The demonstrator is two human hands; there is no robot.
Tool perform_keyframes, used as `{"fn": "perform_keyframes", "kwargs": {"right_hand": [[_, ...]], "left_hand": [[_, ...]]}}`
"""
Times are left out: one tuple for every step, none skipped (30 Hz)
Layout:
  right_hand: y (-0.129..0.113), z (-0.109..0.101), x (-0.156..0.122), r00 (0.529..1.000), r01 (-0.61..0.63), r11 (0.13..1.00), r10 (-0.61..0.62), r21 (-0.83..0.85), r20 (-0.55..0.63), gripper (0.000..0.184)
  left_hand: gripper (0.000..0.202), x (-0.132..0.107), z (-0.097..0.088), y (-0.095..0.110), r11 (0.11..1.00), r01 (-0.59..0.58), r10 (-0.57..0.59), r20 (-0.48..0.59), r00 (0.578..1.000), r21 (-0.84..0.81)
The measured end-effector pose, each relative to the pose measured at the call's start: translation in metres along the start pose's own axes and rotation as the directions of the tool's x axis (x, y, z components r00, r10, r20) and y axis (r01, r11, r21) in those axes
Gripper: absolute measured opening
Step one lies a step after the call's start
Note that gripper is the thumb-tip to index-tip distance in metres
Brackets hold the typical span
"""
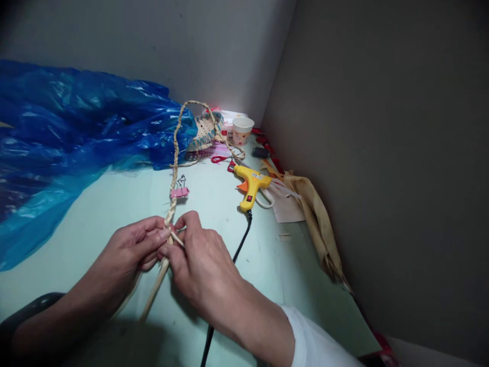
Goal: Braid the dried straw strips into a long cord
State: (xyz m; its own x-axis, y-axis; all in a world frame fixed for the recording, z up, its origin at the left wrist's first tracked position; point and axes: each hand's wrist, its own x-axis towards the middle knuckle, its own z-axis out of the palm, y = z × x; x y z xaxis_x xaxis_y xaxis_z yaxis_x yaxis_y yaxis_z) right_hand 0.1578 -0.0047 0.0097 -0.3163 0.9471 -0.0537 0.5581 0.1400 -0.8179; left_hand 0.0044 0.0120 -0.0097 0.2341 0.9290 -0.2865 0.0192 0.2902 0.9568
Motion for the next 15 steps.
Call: {"fn": "perform_keyframes", "kwargs": {"right_hand": [[0.0005, -0.0005, -0.0002, 1.0, 0.017, 1.0, -0.017, 0.002, 0.002, 0.013], [0.0008, -0.0012, -0.0004, 1.0, 0.031, 1.0, -0.031, -0.001, 0.005, 0.011], [0.001, -0.0022, -0.0005, 0.999, 0.04, 0.999, -0.04, -0.01, 0.008, 0.008], [0.001, -0.0034, -0.0006, 0.999, 0.048, 0.999, -0.048, -0.026, 0.014, 0.006], [0.0009, -0.0048, -0.0007, 0.998, 0.059, 0.997, -0.058, -0.045, 0.021, 0.005], [0.0007, -0.006, -0.0007, 0.997, 0.073, 0.995, -0.071, -0.066, 0.027, 0.005], [0.0004, -0.0072, -0.0007, 0.996, 0.087, 0.992, -0.084, -0.094, 0.03, 0.007], [0.0001, -0.008, -0.0007, 0.995, 0.103, 0.987, -0.1, -0.126, 0.031, 0.01], [-0.0003, -0.0084, -0.0008, 0.993, 0.119, 0.98, -0.116, -0.161, 0.031, 0.014], [-0.0007, -0.0084, -0.001, 0.991, 0.131, 0.971, -0.127, -0.202, 0.034, 0.019], [-0.0012, -0.0078, -0.0012, 0.991, 0.137, 0.959, -0.131, -0.25, 0.04, 0.024], [-0.0017, -0.0067, -0.0016, 0.99, 0.143, 0.94, -0.134, -0.309, 0.051, 0.029], [-0.0022, -0.0051, -0.0019, 0.988, 0.154, 0.912, -0.14, -0.38, 0.065, 0.033], [-0.0024, -0.003, -0.0022, 0.984, 0.176, 0.873, -0.157, -0.454, 0.08, 0.036], [-0.0024, -0.0007, -0.0024, 0.976, 0.215, 0.822, -0.191, -0.528, 0.1, 0.039]], "left_hand": [[0.025, 0.0002, -0.0008, -0.0002, 1.0, 0.018, -0.018, 0.012, 1.0, -0.022], [0.026, 0.0004, -0.0014, -0.0002, 0.998, 0.039, -0.038, 0.021, 0.999, -0.043], [0.027, 0.0003, -0.0018, 0.0002, 0.996, 0.061, -0.06, 0.028, 0.998, -0.067], [0.028, 0.0, -0.0019, 0.0009, 0.992, 0.083, -0.08, 0.033, 0.996, -0.095], [0.028, -0.0004, -0.0018, 0.002, 0.987, 0.102, -0.099, 0.032, 0.995, -0.128], [0.027, -0.001, -0.0015, 0.0033, 0.98, 0.121, -0.118, 0.03, 0.993, -0.16], [0.027, -0.0017, -0.001, 0.0047, 0.973, 0.134, -0.132, 0.027, 0.991, -0.187], [0.026, -0.0024, -0.0007, 0.0059, 0.967, 0.146, -0.144, 0.026, 0.989, -0.207], [0.025, -0.0031, -0.0005, 0.0067, 0.963, 0.155, -0.153, 0.029, 0.988, -0.22], [0.026, -0.0036, -0.0005, 0.0069, 0.961, 0.16, -0.157, 0.032, 0.987, -0.226], [0.026, -0.0038, -0.0008, 0.0066, 0.96, 0.164, -0.16, 0.036, 0.986, -0.228], [0.027, -0.0038, -0.0014, 0.0056, 0.959, 0.169, -0.165, 0.033, 0.986, -0.228], [0.028, -0.0034, -0.002, 0.0042, 0.959, 0.17, -0.168, 0.028, 0.985, -0.228], [0.028, -0.0026, -0.0027, 0.0025, 0.958, 0.174, -0.175, 0.017, 0.984, -0.227], [0.03, -0.0017, -0.0033, 0.0009, 0.958, 0.179, -0.182, 0.007, 0.983, -0.224]]}}
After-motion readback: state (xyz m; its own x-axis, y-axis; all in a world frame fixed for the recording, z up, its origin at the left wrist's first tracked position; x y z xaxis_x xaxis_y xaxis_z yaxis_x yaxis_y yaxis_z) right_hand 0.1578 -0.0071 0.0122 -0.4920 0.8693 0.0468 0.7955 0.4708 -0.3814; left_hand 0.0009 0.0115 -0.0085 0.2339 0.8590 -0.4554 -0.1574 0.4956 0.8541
